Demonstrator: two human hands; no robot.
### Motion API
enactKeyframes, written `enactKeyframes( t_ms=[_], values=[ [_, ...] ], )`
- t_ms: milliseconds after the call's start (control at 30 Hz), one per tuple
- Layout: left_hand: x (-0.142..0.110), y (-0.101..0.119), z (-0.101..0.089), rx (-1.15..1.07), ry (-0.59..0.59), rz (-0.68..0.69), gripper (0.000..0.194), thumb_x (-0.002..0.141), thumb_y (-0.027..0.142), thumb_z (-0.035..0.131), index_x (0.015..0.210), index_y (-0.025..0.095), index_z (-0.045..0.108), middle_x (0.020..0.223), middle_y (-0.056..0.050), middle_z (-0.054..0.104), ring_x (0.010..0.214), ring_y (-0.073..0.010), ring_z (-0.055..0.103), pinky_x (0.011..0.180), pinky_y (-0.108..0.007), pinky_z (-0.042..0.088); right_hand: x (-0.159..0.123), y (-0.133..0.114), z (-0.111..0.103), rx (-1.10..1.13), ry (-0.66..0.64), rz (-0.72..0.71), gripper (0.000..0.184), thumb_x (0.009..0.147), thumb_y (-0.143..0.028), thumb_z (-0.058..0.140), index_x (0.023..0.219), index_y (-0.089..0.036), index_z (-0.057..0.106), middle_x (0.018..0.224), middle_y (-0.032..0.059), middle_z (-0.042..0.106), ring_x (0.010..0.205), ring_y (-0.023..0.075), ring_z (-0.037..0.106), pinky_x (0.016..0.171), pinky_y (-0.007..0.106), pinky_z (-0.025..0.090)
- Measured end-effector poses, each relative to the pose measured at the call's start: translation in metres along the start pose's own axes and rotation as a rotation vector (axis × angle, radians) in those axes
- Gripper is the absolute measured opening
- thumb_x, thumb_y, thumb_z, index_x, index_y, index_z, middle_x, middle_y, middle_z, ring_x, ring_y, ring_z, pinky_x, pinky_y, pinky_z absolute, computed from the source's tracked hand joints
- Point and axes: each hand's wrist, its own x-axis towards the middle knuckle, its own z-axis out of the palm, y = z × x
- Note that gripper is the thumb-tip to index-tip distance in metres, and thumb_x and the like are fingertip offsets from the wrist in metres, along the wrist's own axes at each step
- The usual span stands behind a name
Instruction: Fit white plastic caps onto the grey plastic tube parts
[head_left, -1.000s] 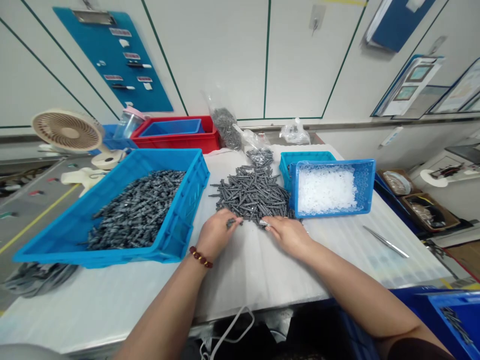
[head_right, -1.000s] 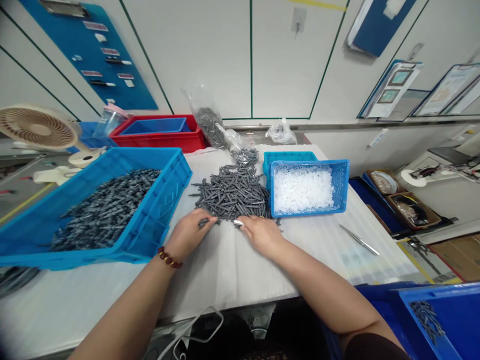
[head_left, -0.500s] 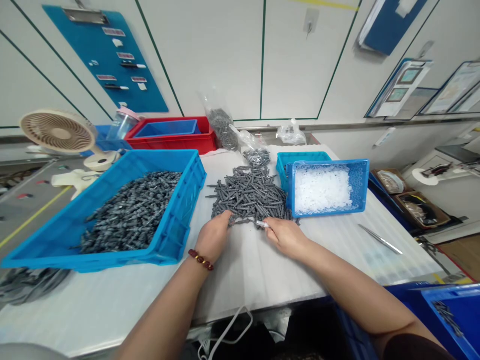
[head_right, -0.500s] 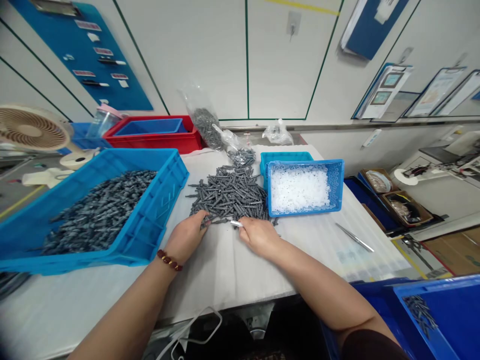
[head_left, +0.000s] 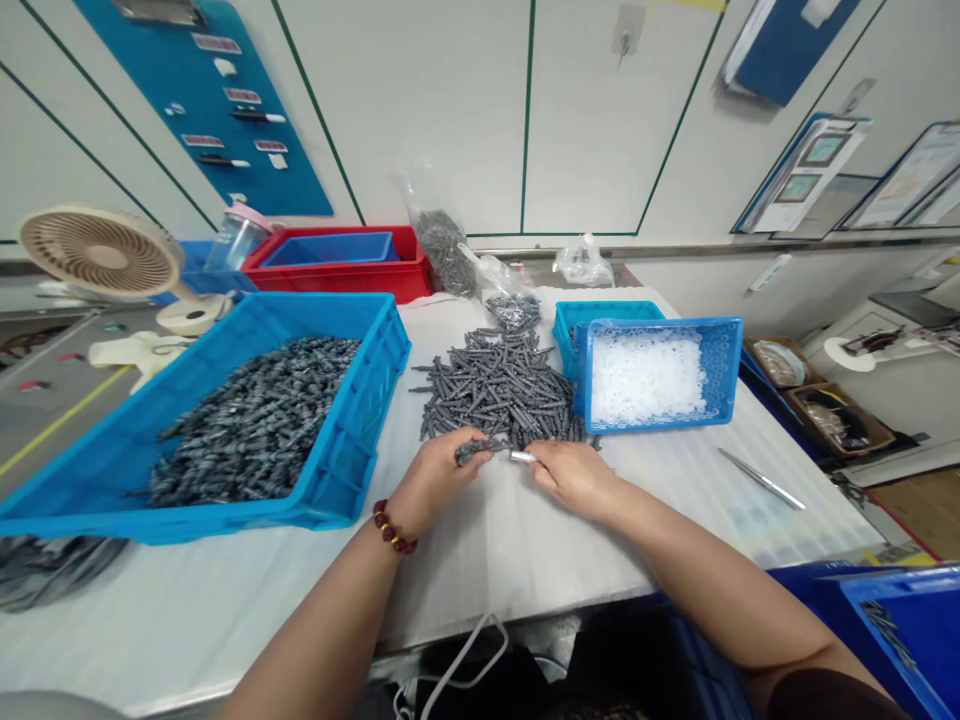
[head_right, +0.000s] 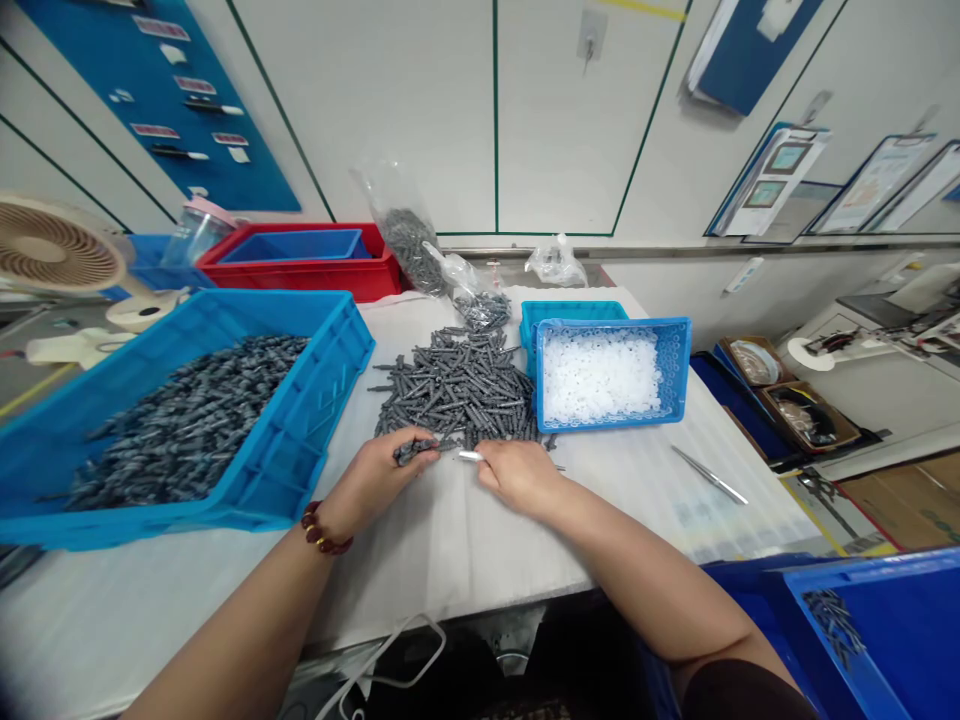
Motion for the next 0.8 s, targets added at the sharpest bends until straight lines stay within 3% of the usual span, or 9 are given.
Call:
enactKeyframes(
  t_ms=[100, 333, 633, 800],
  values=[
    [0.0002, -0.0019, -0.0016, 0.005, -0.003, 0.054, 0.013, 0.076, 0.027, 0.055, 0.081, 0.019, 0.064, 0.081, -0.001, 0.069, 0.075, -0.0154, 0.062, 0.069, -0.023, 0.045, 0.0005, 0.0010, 0.0008, -0.021, 0.006, 0.012, 0.021, 0.092, -0.025, 0.039, 0.095, -0.018, 0.058, 0.089, 0.0043, 0.064, 0.080, 0.0169, 0.058, 0.062, 0.024, 0.030],
    [-0.0001, 0.0022, 0.0009, -0.028, -0.082, 0.024, 0.012, 0.075, 0.024, 0.057, 0.080, 0.018, 0.066, 0.057, 0.003, 0.063, 0.055, -0.0121, 0.057, 0.057, -0.020, 0.042, 0.0007, 0.0003, 0.0044, -0.058, 0.015, -0.016, 0.021, 0.091, -0.027, 0.040, 0.095, -0.019, 0.059, 0.090, 0.0038, 0.064, 0.081, 0.0175, 0.059, 0.062, 0.024, 0.032],
    [-0.0002, 0.0067, 0.0041, -0.038, -0.086, 0.087, 0.010, 0.074, 0.018, 0.057, 0.078, 0.019, 0.066, 0.058, 0.003, 0.062, 0.054, -0.0109, 0.055, 0.056, -0.019, 0.042, -0.0005, -0.0009, 0.0037, -0.041, -0.019, -0.046, 0.020, 0.090, -0.025, 0.040, 0.096, -0.018, 0.059, 0.092, 0.0055, 0.064, 0.082, 0.0179, 0.059, 0.065, 0.024, 0.034],
    [-0.0033, -0.0004, 0.0080, -0.010, -0.126, 0.171, 0.013, 0.077, 0.023, 0.053, 0.076, 0.020, 0.066, 0.061, 0.002, 0.064, 0.058, -0.0123, 0.058, 0.058, -0.020, 0.043, 0.0009, -0.0023, 0.0039, -0.013, -0.017, -0.087, 0.020, 0.090, -0.027, 0.042, 0.092, -0.018, 0.059, 0.089, 0.0055, 0.065, 0.080, 0.0180, 0.060, 0.065, 0.024, 0.037]
  ],
)
